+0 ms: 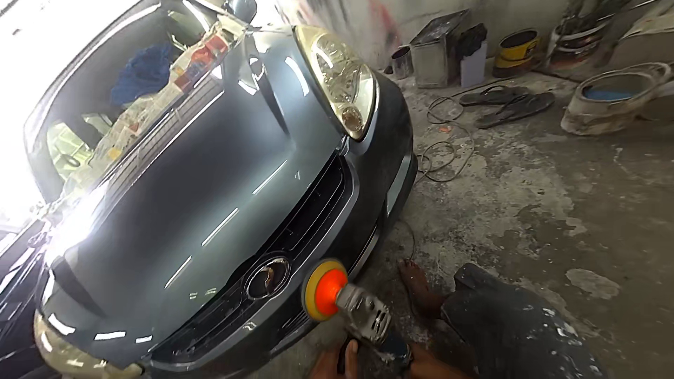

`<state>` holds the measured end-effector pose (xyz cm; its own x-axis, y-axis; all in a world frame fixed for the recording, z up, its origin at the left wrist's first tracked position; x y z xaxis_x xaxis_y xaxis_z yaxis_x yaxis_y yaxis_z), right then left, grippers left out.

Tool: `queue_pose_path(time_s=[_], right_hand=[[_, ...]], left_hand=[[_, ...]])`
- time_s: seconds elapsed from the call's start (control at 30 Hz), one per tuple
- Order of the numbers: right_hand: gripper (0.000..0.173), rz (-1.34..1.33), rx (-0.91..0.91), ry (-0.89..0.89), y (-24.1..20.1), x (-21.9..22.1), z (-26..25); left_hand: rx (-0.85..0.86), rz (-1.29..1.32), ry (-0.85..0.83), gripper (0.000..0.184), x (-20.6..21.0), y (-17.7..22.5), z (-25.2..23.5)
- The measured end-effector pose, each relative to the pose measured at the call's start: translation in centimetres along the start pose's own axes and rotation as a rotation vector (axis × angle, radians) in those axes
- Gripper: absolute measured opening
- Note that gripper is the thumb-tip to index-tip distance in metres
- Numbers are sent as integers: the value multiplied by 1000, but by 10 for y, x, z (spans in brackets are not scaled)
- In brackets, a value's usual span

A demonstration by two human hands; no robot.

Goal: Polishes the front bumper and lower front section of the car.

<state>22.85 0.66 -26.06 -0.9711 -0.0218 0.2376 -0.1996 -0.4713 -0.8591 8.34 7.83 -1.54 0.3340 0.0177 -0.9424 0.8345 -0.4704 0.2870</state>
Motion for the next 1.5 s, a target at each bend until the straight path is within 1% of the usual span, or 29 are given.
queue_pose_path(time_s=[0.07,0.13,0.17,0.23,0.3,0.37,0.43,0.47,0.53,0.63,0.7,0.77,0.83,0.9,0.93,1.0,1.07,1.13,1.23,1.27,1.3,1.4,1.5], right_hand=[[69,-70,4,82,-5,-8,2],[68,-130,6,177,-9,-19,2],[71,-146,12,216,-9,-26,2],[74,-148,3,267,-5,-35,-1],[73,-125,-21,275,1,-38,-5],[76,-50,-60,253,7,-39,-11],[82,113,-101,220,6,-35,-20],[86,240,-95,206,1,-32,-23],[88,533,-61,181,-22,-20,-28],[79,917,2,108,-67,9,-29],[78,1102,38,35,-89,30,-31],[77,1207,62,-31,-110,54,-29],[69,1317,67,-114,-135,84,-28],[62,1426,27,-184,-157,112,-37],[58,1467,-18,-207,-164,125,-41],[51,1540,-122,-225,-173,146,-50],[47,1606,-157,-265,-175,158,-55],[47,1642,-122,-345,-173,161,-59],[49,1630,2,-432,-157,142,-68],[49,1614,51,-444,-149,132,-72],[50,1596,93,-451,-137,122,-76],[50,1512,198,-436,-96,96,-80],[53,1417,267,-386,-65,75,-84]], left_hand=[[42,5,-25,47,8,9,-28],[64,11,-123,51,18,20,-59],[66,16,-174,54,23,27,-71],[46,-3,-296,60,27,33,-82],[10,-57,-438,65,29,25,-76],[-52,-91,-581,64,31,2,-54],[-164,-94,-665,53,31,-33,-26],[-234,-79,-656,46,30,-52,-11],[-352,-16,-522,38,29,-91,16],[-475,89,-250,33,24,-145,46],[-554,162,-86,33,23,-175,61],[-651,245,41,36,30,-202,76],[-740,364,157,45,40,-227,92],[-773,515,279,61,57,-249,107],[-794,623,315,68,65,-259,114],[-871,837,328,75,86,-279,124],[-1003,970,241,73,108,-294,135],[-1136,996,58,62,124,-294,147],[-1232,1032,-263,41,129,-272,159],[-1265,1033,-352,38,130,-267,159],[-1296,1026,-435,39,133,-264,161],[-1282,953,-569,33,149,-267,160],[-1241,889,-624,41,160,-273,146]])
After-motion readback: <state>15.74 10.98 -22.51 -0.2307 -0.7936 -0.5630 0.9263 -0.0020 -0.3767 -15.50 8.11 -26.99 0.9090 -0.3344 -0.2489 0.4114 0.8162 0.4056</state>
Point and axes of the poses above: each hand's wrist, its own z-axis away from the middle knuckle, its own x-axis out of the palm, y = z × x, the point moved 5 cm from there along -z, towards the middle knuckle, and after that the axes turned 4 degrees about -y, right-handed, at the moved point
